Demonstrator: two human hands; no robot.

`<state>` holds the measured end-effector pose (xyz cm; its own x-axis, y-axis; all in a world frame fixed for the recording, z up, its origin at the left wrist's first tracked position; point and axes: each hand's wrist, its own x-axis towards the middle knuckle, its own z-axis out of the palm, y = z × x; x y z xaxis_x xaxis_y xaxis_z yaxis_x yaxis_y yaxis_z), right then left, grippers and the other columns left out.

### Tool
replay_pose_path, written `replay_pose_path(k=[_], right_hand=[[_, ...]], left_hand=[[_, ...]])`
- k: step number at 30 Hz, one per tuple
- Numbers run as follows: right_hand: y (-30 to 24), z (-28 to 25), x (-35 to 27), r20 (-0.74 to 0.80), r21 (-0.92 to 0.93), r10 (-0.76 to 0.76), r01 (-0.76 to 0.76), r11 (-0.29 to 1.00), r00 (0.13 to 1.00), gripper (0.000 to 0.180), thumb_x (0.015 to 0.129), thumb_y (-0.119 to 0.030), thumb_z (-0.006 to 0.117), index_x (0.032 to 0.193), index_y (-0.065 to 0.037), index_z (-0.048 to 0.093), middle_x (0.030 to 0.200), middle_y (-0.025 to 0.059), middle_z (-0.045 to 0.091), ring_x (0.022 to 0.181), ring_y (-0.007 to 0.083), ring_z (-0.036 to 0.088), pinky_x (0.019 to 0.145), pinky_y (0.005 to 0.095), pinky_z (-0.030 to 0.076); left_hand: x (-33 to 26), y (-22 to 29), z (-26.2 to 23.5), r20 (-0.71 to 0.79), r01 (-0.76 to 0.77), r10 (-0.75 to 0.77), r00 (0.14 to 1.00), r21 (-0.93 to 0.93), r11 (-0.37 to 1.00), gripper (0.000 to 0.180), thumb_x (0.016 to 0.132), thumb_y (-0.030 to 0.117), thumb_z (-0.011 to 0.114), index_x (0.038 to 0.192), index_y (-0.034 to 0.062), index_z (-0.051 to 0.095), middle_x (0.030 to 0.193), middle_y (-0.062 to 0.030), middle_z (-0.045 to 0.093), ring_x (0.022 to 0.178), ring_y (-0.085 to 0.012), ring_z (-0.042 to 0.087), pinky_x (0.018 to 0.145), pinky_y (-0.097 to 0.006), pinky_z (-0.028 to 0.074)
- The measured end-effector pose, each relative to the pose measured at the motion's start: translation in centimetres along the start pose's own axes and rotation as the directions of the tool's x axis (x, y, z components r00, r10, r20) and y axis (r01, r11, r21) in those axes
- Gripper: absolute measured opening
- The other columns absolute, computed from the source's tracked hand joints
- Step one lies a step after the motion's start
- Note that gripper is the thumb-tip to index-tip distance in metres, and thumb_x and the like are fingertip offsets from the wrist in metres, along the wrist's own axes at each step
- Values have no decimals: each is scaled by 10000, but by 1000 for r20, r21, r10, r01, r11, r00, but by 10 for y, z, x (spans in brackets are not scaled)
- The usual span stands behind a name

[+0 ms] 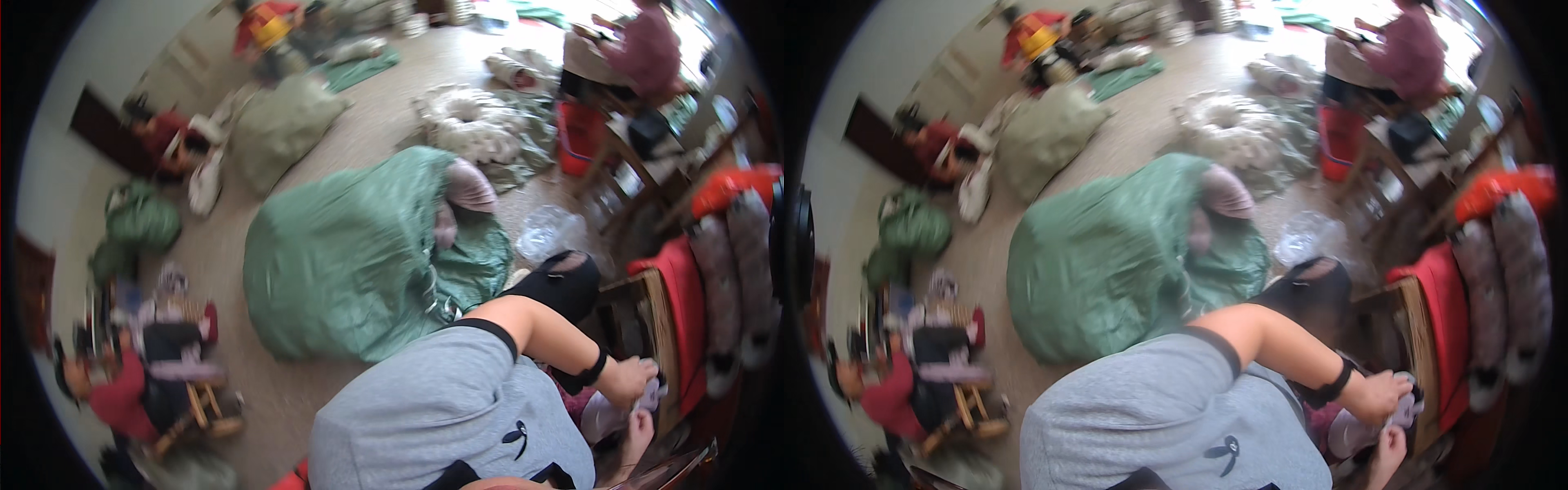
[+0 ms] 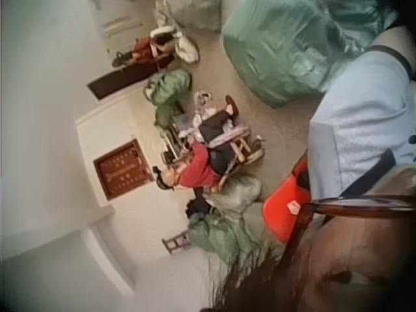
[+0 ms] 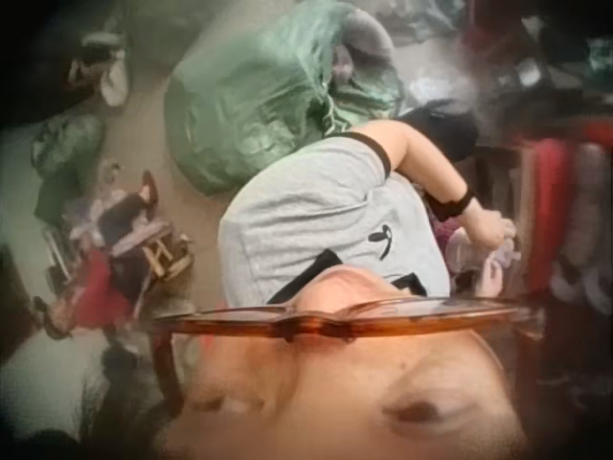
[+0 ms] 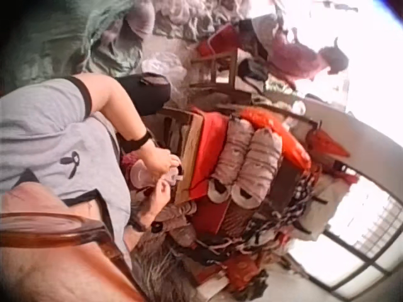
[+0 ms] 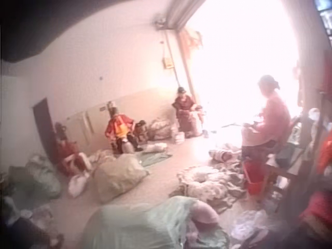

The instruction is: Threading and tying laces on a pair of pink sneakers in a workshop environment.

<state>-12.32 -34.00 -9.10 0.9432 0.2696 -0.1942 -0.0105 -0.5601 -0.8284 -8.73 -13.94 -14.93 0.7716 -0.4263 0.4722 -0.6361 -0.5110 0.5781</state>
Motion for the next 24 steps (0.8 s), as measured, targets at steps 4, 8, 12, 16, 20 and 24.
replay_pose_path(k=[4,8,12,16,20,24], right_hand=[[27,-38,33,160,6,0,-1,1000,987,129,942,-130,611,912,-4,608,803,-28,543,705,75,473,623,223,383],[2,-69,49,263,-12,88,-88,996,961,193,961,-139,576,1058,27,602,887,-6,576,746,82,493,646,224,399],[-80,-20,-30,288,19,174,-188,982,942,309,980,-147,542,1204,58,596,971,17,608,787,89,514,668,225,415],[-96,-23,2,326,56,61,-84,995,943,262,984,-157,547,1151,40,593,929,4,587,750,75,482,639,220,381],[-134,-32,14,338,91,-84,57,994,937,209,989,-169,554,1079,16,589,874,-14,559,701,57,441,601,213,337],[-179,-18,31,352,130,-222,188,974,909,176,995,-181,561,1008,-7,586,818,-32,530,652,39,399,563,206,293]], left_hand=[[10,1,-4,300,441,-340,891,-399,804,453,646,413,848,906,53,758,1120,-199,623,1062,-307,591,861,-359,478],[5,14,-42,554,643,-332,764,-603,472,416,730,298,824,1011,7,729,971,-97,712,907,-227,652,772,-333,503],[0,52,-84,370,380,-134,919,-751,540,288,821,268,741,765,-14,729,765,-81,703,702,-183,621,610,-340,486],[14,68,-115,185,185,-40,982,-894,409,286,835,247,736,792,-35,704,653,-55,654,651,-131,593,585,-326,466],[30,87,-144,73,92,-100,992,-976,197,292,864,239,729,775,-37,694,657,-27,653,629,-113,593,568,-295,455],[27,97,-161,0,33,-93,996,-933,359,281,865,235,718,737,-14,687,665,-28,665,597,-121,597,545,-307,445]])
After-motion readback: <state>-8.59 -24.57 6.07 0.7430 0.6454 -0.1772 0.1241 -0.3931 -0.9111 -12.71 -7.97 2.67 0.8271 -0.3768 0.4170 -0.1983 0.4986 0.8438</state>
